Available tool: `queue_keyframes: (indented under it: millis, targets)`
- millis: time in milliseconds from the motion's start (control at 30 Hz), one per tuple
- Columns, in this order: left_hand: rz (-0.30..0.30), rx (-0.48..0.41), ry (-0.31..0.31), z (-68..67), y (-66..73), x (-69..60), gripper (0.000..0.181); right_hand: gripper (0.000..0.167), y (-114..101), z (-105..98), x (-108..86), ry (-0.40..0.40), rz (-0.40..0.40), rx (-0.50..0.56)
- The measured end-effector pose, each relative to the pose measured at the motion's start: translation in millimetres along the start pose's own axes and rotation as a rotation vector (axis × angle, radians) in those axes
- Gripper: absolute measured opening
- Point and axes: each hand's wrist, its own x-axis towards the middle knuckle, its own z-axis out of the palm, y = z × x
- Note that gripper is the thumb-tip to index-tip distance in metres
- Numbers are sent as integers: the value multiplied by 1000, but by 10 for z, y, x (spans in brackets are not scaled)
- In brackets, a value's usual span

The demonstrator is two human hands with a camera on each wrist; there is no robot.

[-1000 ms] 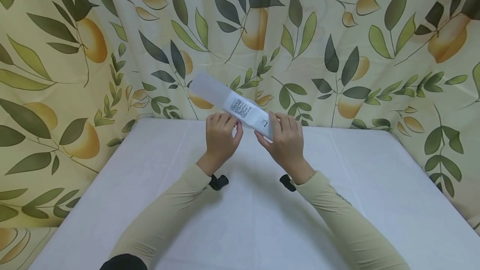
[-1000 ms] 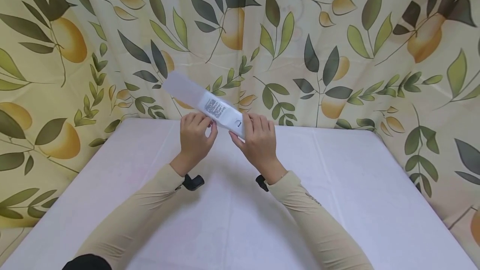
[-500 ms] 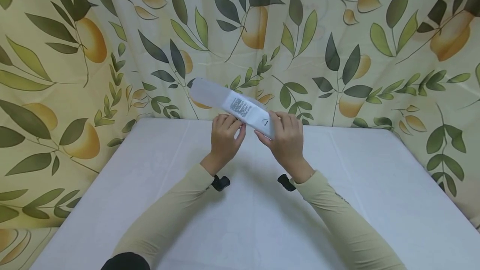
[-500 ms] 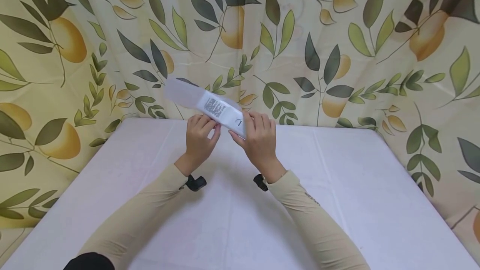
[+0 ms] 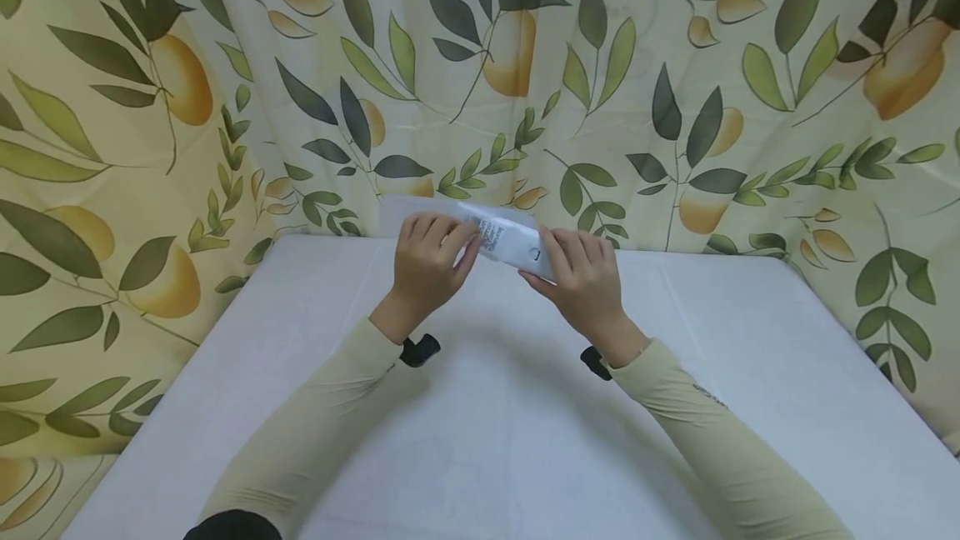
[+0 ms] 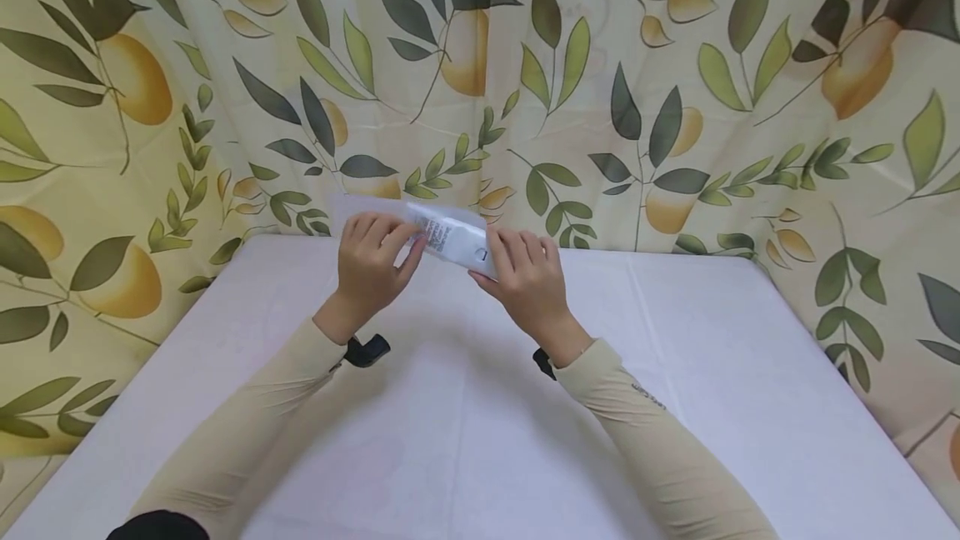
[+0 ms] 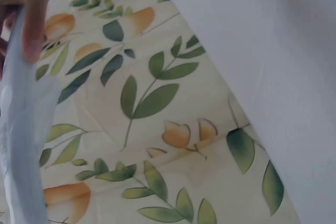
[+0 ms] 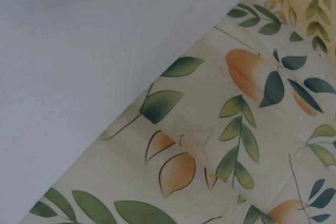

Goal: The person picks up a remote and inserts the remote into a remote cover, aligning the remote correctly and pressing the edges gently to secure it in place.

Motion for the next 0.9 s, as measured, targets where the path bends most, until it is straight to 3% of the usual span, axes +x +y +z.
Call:
queue_keyframes:
  millis: [133,333,500,700,800,900]
  targets:
    - [26,35,-51,-1,-40,79,19,70,22,-25,-44,-3,-47,4]
    - [46,19,-103,48,-27,61,12,61,20,-5,-110,19,-109,79]
    - [62,-60,-121,93,-19,34,6,50,40,33,-157,74,-174,102]
    - [102,-210,-155,89,0,41,4,49,79,34,-182,66,-256,113]
    - [109,-222,-167,89,16,56,5,49,94,39,-172,69,-256,126]
    - [79,-203,-145,95,30,41,6,50,91,46,-156,76,-221,149]
